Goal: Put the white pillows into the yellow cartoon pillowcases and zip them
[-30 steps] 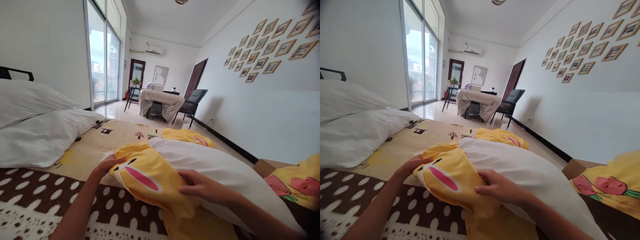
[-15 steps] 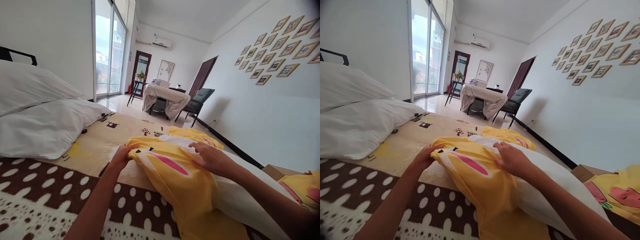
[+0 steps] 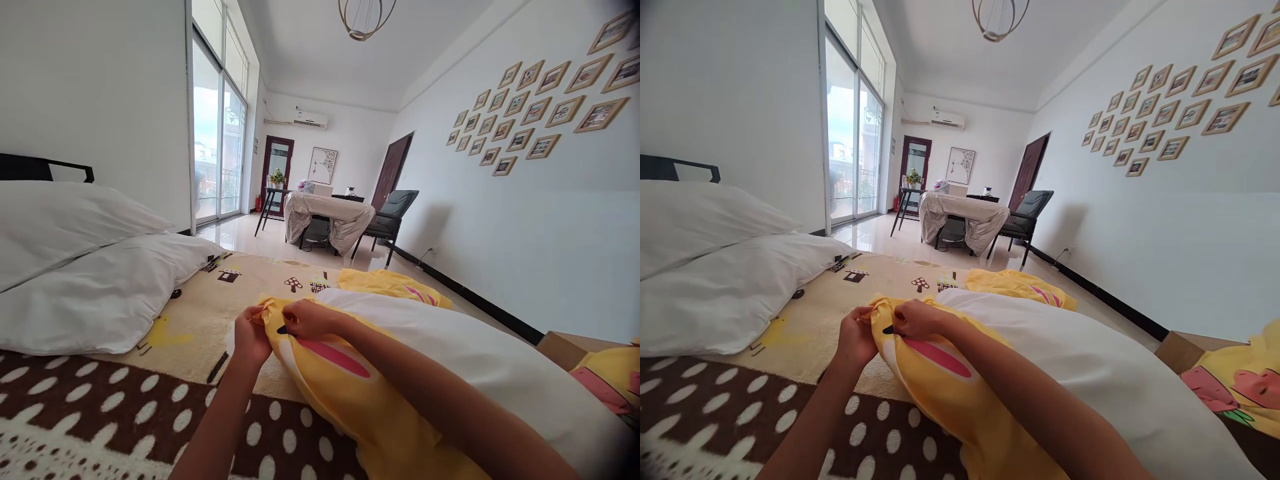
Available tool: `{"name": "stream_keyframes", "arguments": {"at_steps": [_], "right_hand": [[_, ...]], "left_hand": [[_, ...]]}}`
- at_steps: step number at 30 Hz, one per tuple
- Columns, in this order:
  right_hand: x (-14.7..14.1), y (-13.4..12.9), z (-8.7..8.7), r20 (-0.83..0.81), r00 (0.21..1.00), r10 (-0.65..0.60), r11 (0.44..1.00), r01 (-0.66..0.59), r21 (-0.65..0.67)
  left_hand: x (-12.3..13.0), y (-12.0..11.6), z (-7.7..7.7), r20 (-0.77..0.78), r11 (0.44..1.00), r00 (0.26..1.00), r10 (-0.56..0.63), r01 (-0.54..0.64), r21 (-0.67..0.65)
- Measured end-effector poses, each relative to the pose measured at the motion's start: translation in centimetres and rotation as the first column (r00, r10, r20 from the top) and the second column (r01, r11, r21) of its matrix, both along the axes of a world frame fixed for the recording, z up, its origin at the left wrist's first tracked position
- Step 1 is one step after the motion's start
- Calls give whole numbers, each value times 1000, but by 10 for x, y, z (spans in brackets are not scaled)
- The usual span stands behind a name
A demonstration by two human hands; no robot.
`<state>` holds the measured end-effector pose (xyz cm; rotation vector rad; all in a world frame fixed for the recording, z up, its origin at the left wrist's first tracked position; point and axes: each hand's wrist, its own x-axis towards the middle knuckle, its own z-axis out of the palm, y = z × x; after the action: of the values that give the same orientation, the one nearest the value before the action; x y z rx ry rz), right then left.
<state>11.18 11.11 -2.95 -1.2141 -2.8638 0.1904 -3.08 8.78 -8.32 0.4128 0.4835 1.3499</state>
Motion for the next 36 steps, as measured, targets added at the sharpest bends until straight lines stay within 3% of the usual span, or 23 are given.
{"name": "stream_keyframes", "arguments": {"at_steps": [5,11,14,17,19,22,26,29,32,34,36], "right_hand": [[5,-6,-11,5,1000,20,994,-20,107],[17,-2,5,-10,996,-89,957,89,275],[22,-2,13,-36,990,-136,934,140,327],[23,-7,16,-53,988,-145,920,154,359],[22,-12,16,-61,989,-134,915,147,375],[21,-19,17,-48,995,-91,918,102,383],[24,-25,18,-9,999,-41,916,41,398],[29,-31,19,-141,984,-105,886,157,437],[33,-41,21,-370,914,-165,922,276,270],[35,-49,23,-473,855,-212,959,275,67],[37,-56,24,-515,816,-261,960,274,-52]], "left_hand": [[-9,1,2,-45,1000,999,26,-26,2],[-45,10,-7,-106,987,983,153,-146,65],[-46,6,-8,-277,997,961,-12,32,68],[-25,-7,-1,-482,959,861,-163,252,126],[-5,-15,5,-613,941,785,-87,268,209],[20,-24,10,-670,934,728,145,124,337],[37,-27,8,-578,903,758,303,-35,428],[42,-27,6,-488,910,821,295,-86,405],[44,-28,6,-449,918,846,287,-109,380],[46,-29,5,-448,915,844,294,-114,386],[47,-30,4,-459,911,836,303,-111,398]]}}
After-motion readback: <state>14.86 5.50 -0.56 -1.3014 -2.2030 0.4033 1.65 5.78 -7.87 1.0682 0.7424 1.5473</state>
